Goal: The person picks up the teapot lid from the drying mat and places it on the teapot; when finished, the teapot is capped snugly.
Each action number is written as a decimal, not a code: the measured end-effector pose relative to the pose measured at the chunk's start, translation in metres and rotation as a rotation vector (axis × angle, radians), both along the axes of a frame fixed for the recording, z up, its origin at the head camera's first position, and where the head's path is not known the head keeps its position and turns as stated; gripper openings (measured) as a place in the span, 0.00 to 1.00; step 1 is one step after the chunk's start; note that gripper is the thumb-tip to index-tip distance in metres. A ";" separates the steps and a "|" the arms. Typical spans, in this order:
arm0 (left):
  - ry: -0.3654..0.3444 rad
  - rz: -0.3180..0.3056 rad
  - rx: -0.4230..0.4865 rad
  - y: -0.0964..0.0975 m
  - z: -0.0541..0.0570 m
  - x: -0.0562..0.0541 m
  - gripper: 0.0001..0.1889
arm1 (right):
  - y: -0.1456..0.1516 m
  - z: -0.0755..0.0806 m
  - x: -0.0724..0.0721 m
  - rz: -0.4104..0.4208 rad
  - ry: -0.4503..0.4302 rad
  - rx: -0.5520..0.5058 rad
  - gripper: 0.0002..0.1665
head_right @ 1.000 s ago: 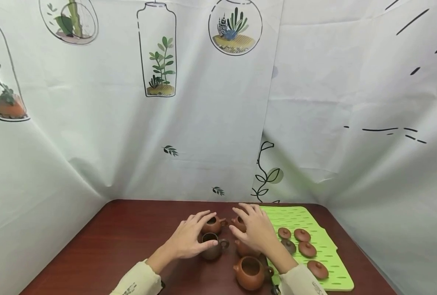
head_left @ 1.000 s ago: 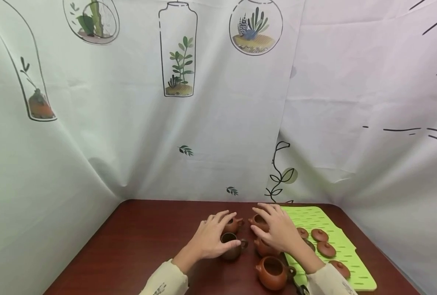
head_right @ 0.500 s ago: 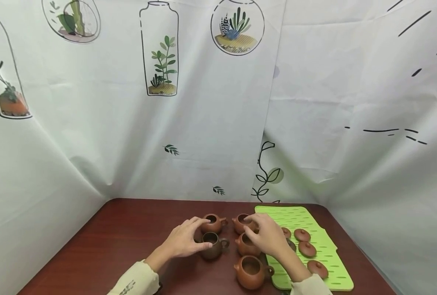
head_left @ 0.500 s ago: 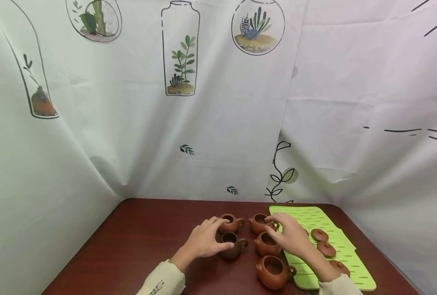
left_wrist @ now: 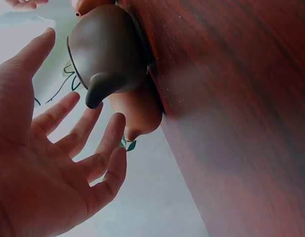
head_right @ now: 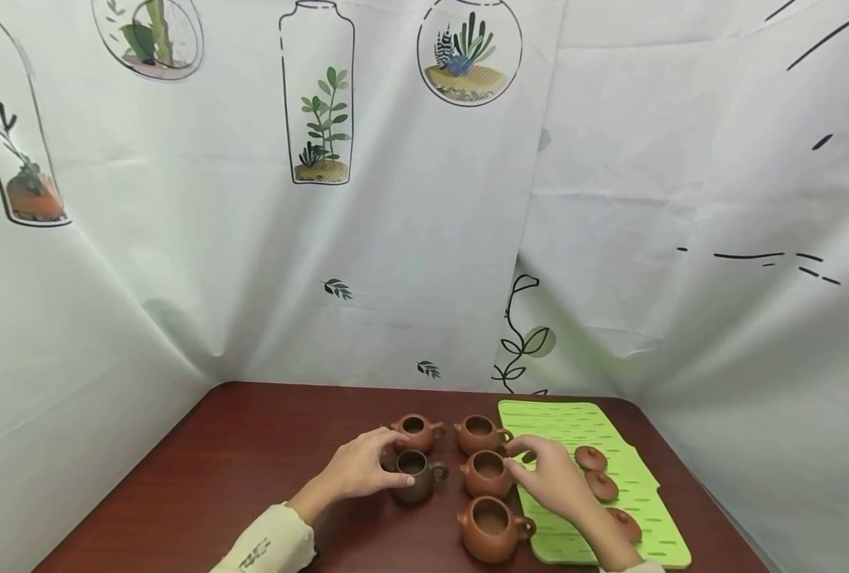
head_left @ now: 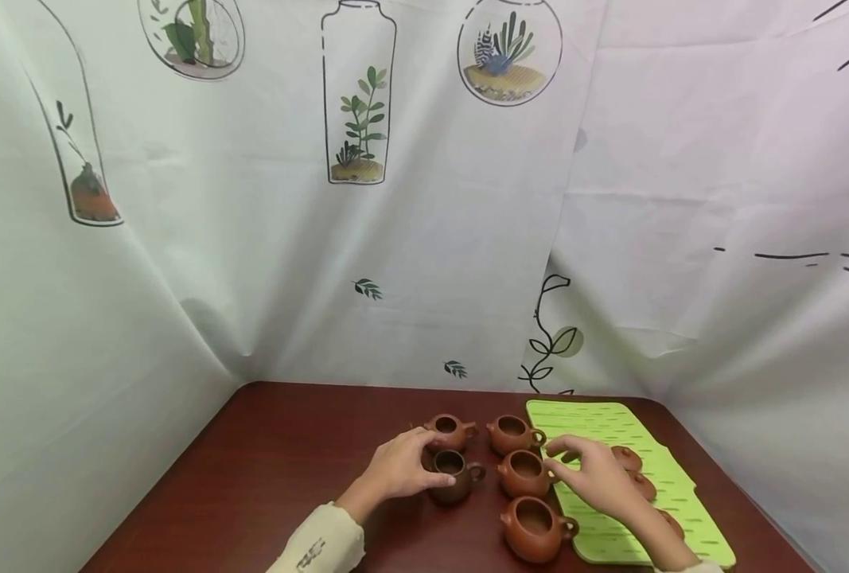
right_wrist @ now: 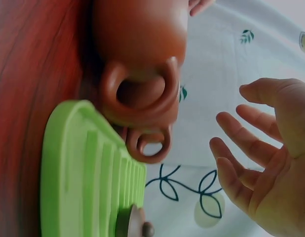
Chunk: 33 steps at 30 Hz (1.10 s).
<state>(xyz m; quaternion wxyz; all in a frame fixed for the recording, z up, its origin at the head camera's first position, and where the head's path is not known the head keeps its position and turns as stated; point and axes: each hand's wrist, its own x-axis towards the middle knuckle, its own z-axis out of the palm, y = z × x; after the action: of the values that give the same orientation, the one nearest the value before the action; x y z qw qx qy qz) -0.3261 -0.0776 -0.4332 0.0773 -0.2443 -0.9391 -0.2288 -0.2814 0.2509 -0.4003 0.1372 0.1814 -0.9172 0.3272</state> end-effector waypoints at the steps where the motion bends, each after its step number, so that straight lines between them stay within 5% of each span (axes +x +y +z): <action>1: -0.006 -0.001 0.003 0.000 -0.001 0.000 0.36 | 0.002 0.000 0.001 -0.005 -0.007 -0.008 0.09; 10: 0.005 0.014 -0.015 -0.001 -0.005 -0.002 0.31 | 0.024 -0.006 0.002 -0.089 -0.073 -0.041 0.08; 21: -0.085 0.065 0.007 0.004 -0.005 -0.002 0.30 | 0.054 -0.017 -0.006 -0.182 -0.119 0.024 0.18; 33: -0.135 0.083 0.053 0.005 -0.004 -0.002 0.30 | 0.069 -0.023 -0.015 -0.192 -0.187 0.020 0.14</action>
<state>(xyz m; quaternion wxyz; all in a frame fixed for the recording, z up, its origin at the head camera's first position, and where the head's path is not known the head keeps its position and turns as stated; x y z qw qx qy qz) -0.3277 -0.0724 -0.4367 0.0296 -0.1869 -0.9452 -0.2662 -0.2965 0.3204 -0.4229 0.0801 0.0628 -0.9423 0.3188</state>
